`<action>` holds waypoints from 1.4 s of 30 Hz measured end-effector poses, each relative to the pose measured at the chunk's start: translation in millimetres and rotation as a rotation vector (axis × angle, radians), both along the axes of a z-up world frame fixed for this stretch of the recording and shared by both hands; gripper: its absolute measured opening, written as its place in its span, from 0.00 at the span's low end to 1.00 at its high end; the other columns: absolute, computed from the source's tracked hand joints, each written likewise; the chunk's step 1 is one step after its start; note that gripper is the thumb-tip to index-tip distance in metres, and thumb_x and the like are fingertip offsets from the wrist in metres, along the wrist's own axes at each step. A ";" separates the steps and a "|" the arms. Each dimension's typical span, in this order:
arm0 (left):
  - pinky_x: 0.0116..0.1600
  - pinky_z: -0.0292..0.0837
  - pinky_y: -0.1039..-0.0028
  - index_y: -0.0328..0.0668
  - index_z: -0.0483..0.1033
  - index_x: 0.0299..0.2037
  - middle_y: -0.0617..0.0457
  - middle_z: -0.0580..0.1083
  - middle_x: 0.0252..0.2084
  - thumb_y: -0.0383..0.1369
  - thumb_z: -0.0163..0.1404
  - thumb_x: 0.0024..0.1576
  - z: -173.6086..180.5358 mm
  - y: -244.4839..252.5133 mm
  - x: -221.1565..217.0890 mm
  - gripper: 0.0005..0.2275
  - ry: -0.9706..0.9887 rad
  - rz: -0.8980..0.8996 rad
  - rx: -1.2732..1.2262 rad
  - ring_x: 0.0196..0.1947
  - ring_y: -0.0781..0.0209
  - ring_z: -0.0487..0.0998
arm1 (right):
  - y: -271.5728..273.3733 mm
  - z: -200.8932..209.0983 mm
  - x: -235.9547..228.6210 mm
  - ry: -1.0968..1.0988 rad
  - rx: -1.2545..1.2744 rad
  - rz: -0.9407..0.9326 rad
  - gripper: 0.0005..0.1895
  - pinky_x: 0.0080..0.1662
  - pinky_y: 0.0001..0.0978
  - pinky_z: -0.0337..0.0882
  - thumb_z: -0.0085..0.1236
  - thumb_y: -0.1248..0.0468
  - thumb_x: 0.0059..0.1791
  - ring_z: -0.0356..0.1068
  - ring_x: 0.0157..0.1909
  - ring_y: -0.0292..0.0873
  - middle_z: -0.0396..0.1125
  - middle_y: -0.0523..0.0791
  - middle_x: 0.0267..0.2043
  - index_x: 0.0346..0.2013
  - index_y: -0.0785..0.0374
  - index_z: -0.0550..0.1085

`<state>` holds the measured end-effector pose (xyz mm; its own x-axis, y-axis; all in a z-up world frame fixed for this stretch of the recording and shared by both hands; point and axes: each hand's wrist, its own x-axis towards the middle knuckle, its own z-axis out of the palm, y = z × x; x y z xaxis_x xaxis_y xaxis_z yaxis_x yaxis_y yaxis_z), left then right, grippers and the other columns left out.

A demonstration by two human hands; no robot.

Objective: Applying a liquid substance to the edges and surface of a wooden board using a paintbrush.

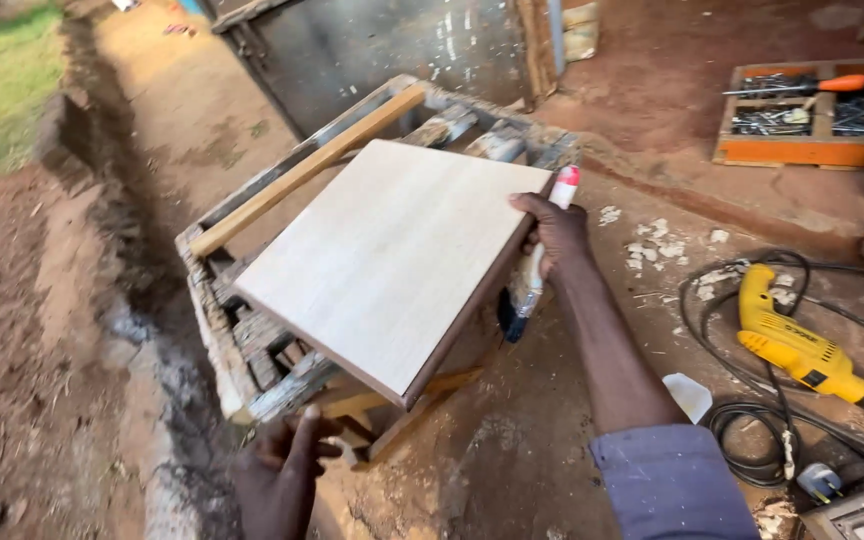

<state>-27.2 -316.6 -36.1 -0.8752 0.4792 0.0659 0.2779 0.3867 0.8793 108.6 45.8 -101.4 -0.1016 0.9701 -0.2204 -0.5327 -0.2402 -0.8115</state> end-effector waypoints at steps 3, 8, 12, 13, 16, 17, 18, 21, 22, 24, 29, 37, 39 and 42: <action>0.47 0.81 0.55 0.29 0.83 0.38 0.36 0.85 0.40 0.44 0.49 0.58 13.3 14.8 0.0 0.20 -0.288 -0.063 -0.030 0.40 0.45 0.86 | -30.1 -1.6 26.8 -0.246 0.060 0.025 0.10 0.18 0.25 0.66 0.74 0.58 0.41 0.63 0.13 0.34 0.67 0.41 0.14 0.25 0.57 0.80; 0.41 0.74 0.63 0.34 0.75 0.38 0.47 0.72 0.34 0.39 0.58 0.59 -10.6 24.6 -36.4 0.13 -0.565 0.042 0.272 0.34 0.52 0.74 | -92.7 1.8 48.1 0.069 -0.125 -0.065 0.13 0.18 0.25 0.58 0.76 0.62 0.34 0.60 0.16 0.33 0.71 0.41 0.21 0.28 0.59 0.80; 0.33 0.72 0.65 0.40 0.71 0.25 0.50 0.71 0.24 0.41 0.60 0.61 9.2 30.9 -84.3 0.17 -0.534 -0.094 0.159 0.25 0.55 0.70 | -116.2 -1.4 42.8 0.139 -0.155 -0.196 0.14 0.16 0.28 0.55 0.75 0.67 0.31 0.57 0.14 0.34 0.68 0.42 0.19 0.24 0.58 0.76; 0.34 0.71 0.63 0.36 0.74 0.33 0.47 0.73 0.28 0.49 0.55 0.60 16.2 39.8 -102.0 0.20 -0.536 -0.083 0.022 0.26 0.51 0.72 | -114.9 -5.7 39.1 0.228 -0.219 -0.194 0.14 0.17 0.27 0.54 0.74 0.67 0.31 0.55 0.14 0.34 0.64 0.40 0.18 0.25 0.55 0.75; 0.33 0.71 0.61 0.29 0.77 0.41 0.44 0.74 0.30 0.58 0.53 0.59 42.6 57.4 -143.8 0.29 -0.493 -0.165 -0.136 0.26 0.49 0.72 | -137.0 10.0 28.9 0.301 -0.307 -0.247 0.16 0.18 0.29 0.55 0.72 0.70 0.30 0.55 0.15 0.35 0.66 0.41 0.21 0.28 0.57 0.77; 0.32 0.70 0.61 0.28 0.76 0.41 0.44 0.72 0.27 0.58 0.55 0.59 52.6 59.0 -156.8 0.30 -0.451 -0.224 -0.151 0.25 0.50 0.70 | -149.1 19.8 22.6 0.282 -0.345 -0.271 0.17 0.18 0.31 0.57 0.73 0.71 0.29 0.57 0.16 0.36 0.73 0.44 0.26 0.31 0.61 0.80; 0.32 0.70 0.61 0.28 0.76 0.41 0.44 0.72 0.27 0.58 0.55 0.59 63.1 68.7 -159.2 0.30 -0.451 -0.240 -0.152 0.25 0.50 0.70 | -154.1 7.5 14.3 0.283 -0.340 -0.286 0.17 0.18 0.31 0.57 0.73 0.71 0.29 0.57 0.16 0.36 0.73 0.44 0.26 0.31 0.61 0.80; 0.42 0.78 0.57 0.36 0.73 0.36 0.40 0.78 0.37 0.38 0.65 0.56 80.7 85.5 -184.7 0.15 -0.253 -0.096 -0.203 0.34 0.46 0.77 | -181.8 -10.6 -15.0 0.465 -0.441 -0.066 0.11 0.29 0.36 0.68 0.74 0.67 0.37 0.65 0.23 0.40 0.71 0.42 0.23 0.31 0.57 0.80; 0.40 0.77 0.59 0.39 0.74 0.38 0.45 0.76 0.35 0.40 0.65 0.56 75.0 93.6 -201.8 0.15 -0.215 -0.094 -0.203 0.32 0.50 0.75 | -194.3 -4.2 -20.6 0.430 -0.453 -0.115 0.13 0.30 0.34 0.66 0.74 0.69 0.36 0.66 0.25 0.39 0.73 0.43 0.28 0.34 0.60 0.81; 0.38 0.75 0.60 0.43 0.74 0.41 0.50 0.75 0.33 0.43 0.65 0.55 66.5 122.6 -221.0 0.16 -0.180 -0.123 -0.209 0.30 0.54 0.73 | -212.8 8.3 -18.8 0.396 -0.462 -0.195 0.16 0.30 0.31 0.64 0.73 0.71 0.36 0.66 0.27 0.38 0.76 0.44 0.33 0.38 0.63 0.82; 0.26 0.75 0.50 0.24 0.90 0.34 0.27 0.81 0.29 0.64 0.62 0.56 73.7 147.3 -256.6 0.37 0.661 0.010 -0.701 0.28 0.35 0.83 | -246.9 5.7 -23.2 -0.044 -0.047 -0.005 0.28 0.25 0.34 0.56 0.79 0.55 0.37 0.56 0.20 0.34 0.56 0.35 0.15 0.14 0.50 0.61; 0.46 0.75 0.52 0.33 0.80 0.59 0.32 0.82 0.51 0.68 0.45 0.62 86.5 236.8 -151.3 0.39 0.984 -0.339 -0.644 0.51 0.33 0.81 | -230.5 -58.5 16.5 -0.157 0.106 0.064 0.14 0.24 0.28 0.70 0.71 0.52 0.42 0.69 0.20 0.34 0.76 0.43 0.23 0.31 0.60 0.86; 0.52 0.72 0.48 0.30 0.78 0.59 0.30 0.80 0.50 0.62 0.51 0.58 62.7 270.5 -114.7 0.36 0.837 -0.506 -0.584 0.52 0.29 0.78 | -215.6 -67.5 42.1 -0.164 0.057 0.023 0.13 0.27 0.32 0.77 0.69 0.54 0.44 0.76 0.23 0.38 0.80 0.46 0.27 0.32 0.61 0.85; 0.40 0.71 0.50 0.41 0.80 0.30 0.38 0.81 0.36 0.61 0.48 0.61 21.4 310.7 -64.4 0.28 0.895 -0.635 -0.639 0.40 0.35 0.80 | -179.2 -81.8 89.8 -0.404 -0.268 -0.112 0.25 0.34 0.30 0.67 0.50 0.37 0.48 0.67 0.24 0.36 0.76 0.39 0.26 0.29 0.52 0.80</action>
